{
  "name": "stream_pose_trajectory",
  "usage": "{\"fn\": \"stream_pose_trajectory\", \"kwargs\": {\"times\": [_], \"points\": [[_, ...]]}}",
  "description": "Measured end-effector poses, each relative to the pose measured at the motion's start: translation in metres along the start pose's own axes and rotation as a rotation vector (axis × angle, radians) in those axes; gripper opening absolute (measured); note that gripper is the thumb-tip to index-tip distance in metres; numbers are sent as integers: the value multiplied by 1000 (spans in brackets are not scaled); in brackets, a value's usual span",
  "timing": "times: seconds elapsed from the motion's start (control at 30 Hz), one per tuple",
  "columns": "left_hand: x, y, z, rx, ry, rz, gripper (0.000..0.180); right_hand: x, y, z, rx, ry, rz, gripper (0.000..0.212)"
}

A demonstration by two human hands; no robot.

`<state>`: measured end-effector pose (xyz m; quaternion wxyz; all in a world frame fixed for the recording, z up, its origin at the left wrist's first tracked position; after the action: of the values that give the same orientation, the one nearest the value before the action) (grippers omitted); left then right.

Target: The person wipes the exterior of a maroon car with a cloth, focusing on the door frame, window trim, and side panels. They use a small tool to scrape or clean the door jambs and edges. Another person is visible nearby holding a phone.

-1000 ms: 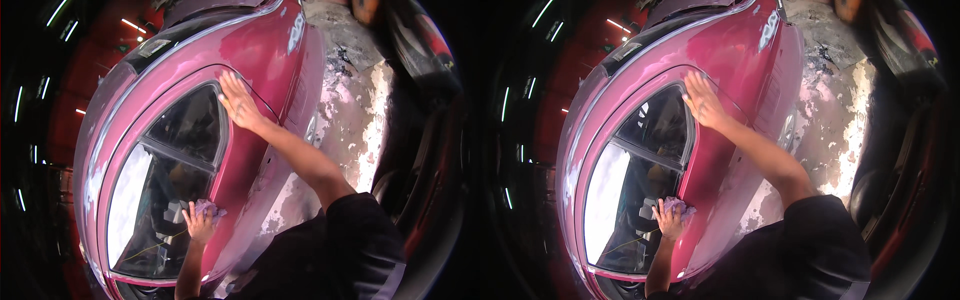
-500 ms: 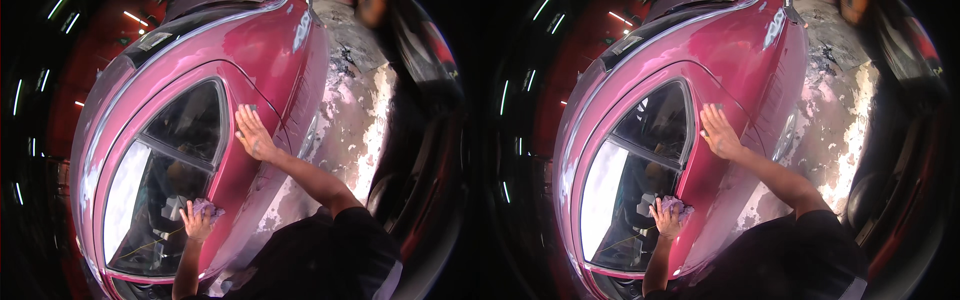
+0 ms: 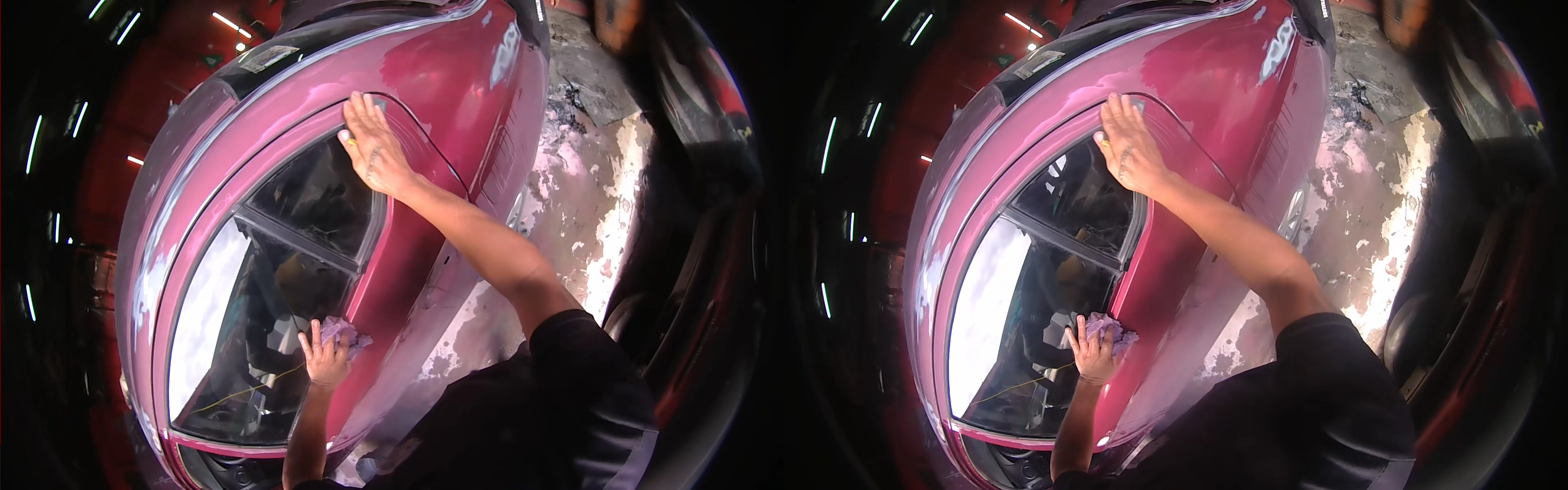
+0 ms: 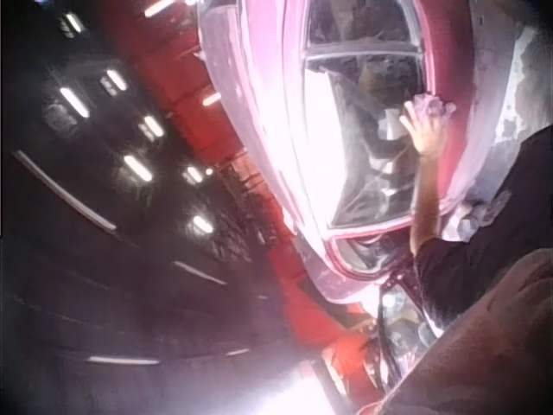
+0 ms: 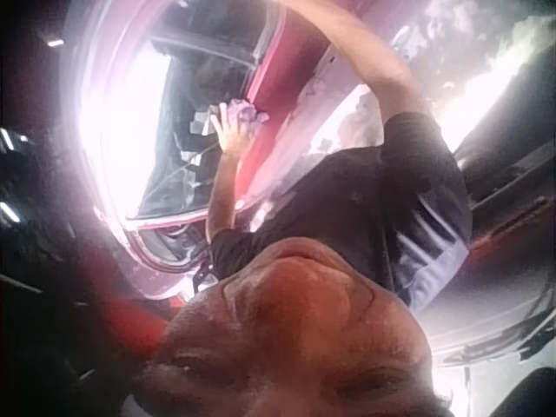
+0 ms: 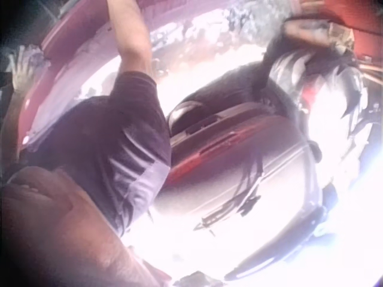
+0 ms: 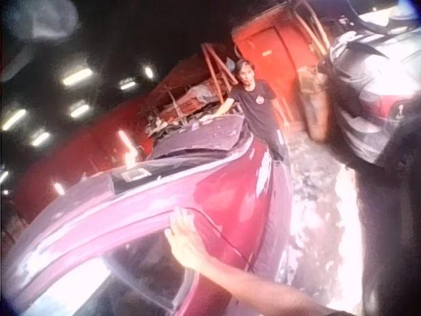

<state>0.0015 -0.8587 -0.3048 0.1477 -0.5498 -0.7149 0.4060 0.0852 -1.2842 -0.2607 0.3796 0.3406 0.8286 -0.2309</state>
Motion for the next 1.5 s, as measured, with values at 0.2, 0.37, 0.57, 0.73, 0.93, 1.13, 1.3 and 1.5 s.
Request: {"fn": "stream_pose_trajectory", "kwargs": {"times": [0.2,0.37,0.57,0.73,0.93,1.13,1.3,1.5], "points": [[2,-1,1,-14,2,-64,48,11,-8,62,101,102,-35,56],[0,-3,1,-8,13,-10,44,14,-11,12,69,43,30,58],[-3,-3,2,-16,-12,7,42,67,-33,4,51,82,-55,55],[-2,-3,1,21,2,-4,44,39,-30,15,124,34,68,53],[2,6,-4,-61,62,13,63,79,-29,-7,71,254,-39,57],[2,6,0,-20,60,-8,58,38,-28,2,16,103,63,54],[0,-1,-4,30,34,-61,51,78,-25,-23,58,92,-29,53],[-25,-28,22,159,-128,107,34,17,-39,36,-344,187,53,48]]}}
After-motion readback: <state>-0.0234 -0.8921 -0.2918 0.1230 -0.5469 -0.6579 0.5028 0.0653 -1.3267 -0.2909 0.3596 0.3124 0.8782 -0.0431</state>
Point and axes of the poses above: each hand's wrist, its own x-axis away from the middle knuckle, its own y-axis out of the palm, z = x × y, the point moved 1 cm from there along -x, towards the middle knuckle, and after that the axes turned 15 degrees about -x, right-handed, at the moved point
